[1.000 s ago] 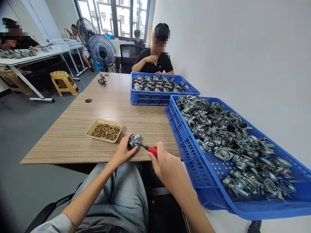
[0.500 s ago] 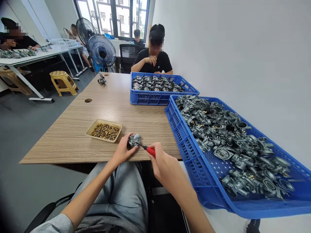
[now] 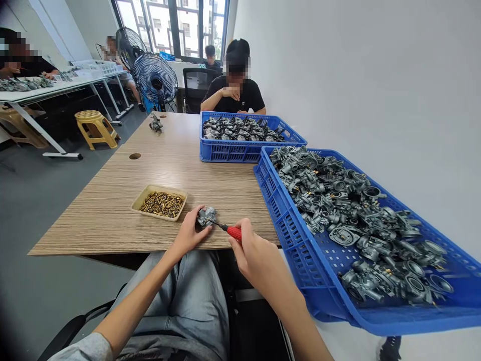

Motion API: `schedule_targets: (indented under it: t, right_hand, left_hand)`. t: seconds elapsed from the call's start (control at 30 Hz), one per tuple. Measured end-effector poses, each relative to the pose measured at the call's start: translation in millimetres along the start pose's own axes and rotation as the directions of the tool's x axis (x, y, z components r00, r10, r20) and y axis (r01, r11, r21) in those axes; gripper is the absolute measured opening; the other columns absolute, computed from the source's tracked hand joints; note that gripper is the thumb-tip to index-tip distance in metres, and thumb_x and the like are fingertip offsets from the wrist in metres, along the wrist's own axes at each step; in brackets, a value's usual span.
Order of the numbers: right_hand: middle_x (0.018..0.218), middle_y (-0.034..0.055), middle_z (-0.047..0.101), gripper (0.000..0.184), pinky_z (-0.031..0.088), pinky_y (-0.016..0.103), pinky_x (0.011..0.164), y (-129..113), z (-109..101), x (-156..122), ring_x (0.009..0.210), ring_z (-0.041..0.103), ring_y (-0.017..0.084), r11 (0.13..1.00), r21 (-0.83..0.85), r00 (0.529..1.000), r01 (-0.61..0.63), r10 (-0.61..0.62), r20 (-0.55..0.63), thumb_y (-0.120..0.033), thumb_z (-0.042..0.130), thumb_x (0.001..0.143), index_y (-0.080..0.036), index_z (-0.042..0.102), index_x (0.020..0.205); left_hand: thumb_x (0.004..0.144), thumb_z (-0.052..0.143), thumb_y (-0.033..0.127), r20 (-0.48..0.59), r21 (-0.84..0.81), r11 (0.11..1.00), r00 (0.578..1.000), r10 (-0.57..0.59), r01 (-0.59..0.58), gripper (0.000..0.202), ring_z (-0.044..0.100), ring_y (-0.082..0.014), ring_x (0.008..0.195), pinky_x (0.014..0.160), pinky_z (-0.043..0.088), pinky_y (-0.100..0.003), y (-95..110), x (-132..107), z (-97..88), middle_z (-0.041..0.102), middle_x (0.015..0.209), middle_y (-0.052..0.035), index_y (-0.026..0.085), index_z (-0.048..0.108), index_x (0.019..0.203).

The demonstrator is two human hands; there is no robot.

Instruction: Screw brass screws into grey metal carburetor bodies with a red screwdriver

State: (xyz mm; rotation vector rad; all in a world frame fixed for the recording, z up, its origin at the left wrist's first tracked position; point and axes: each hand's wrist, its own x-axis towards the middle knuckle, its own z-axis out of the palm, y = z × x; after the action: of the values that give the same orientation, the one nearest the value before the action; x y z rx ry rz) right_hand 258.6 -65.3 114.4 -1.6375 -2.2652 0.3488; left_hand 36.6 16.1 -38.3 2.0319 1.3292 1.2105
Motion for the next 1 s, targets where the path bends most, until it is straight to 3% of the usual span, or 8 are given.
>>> schedule_targets:
  t: [0.2, 0.63, 1.0]
  right_hand:
    - [0.092, 0.0057, 0.073, 0.01, 0.047, 0.03, 0.062, -4.2, -3.7, -3.8, 0.076, 0.074, 0.025, 0.997, 0.061, 0.999, 0.048, -0.049, 0.019, -0.027, 0.04, 0.103, -0.024, 0.046, 0.11]
    - [0.07, 0.0022, 0.067, 0.014, 0.03, 0.026, 0.048, -4.5, -0.5, 0.1, 0.057, 0.068, 0.024, 0.988, -0.133, 0.996, -0.084, 0.087, 0.016, -0.037, 0.038, 0.106, -0.023, 0.042, 0.103]
    - [0.094, 0.0054, 0.071, 0.008, 0.049, 0.031, 0.066, -5.3, -2.7, -2.2, 0.078, 0.074, 0.025, 0.997, 0.074, 0.998, 0.036, -0.039, 0.046, -0.028, 0.036, 0.105, -0.025, 0.041, 0.11]
  left_hand:
    - [0.088, 0.069, 0.033, 0.001, 0.004, 1.0, 1.0, 0.01, -0.01, 0.067, 0.055, -0.0283, 0.124, 0.109, 0.043, -0.047, -2.0, 0.2, 0.5, 0.059, 0.137, -0.0129, 0.022, 0.039, 0.147]
    - [0.088, 0.07, 0.033, -0.003, -0.004, 1.0, 1.0, -0.004, 0.004, 0.066, 0.056, -0.0289, 0.123, 0.108, 0.044, -0.047, 0.1, 0.6, -0.1, 0.06, 0.136, -0.0132, 0.022, 0.04, 0.146]
    - [0.088, 0.07, 0.033, -0.006, -0.004, 1.0, 1.0, 0.003, -0.003, 0.066, 0.055, -0.0275, 0.122, 0.109, 0.043, -0.045, -0.8, 0.2, 0.4, 0.06, 0.135, -0.0127, 0.021, 0.039, 0.146]
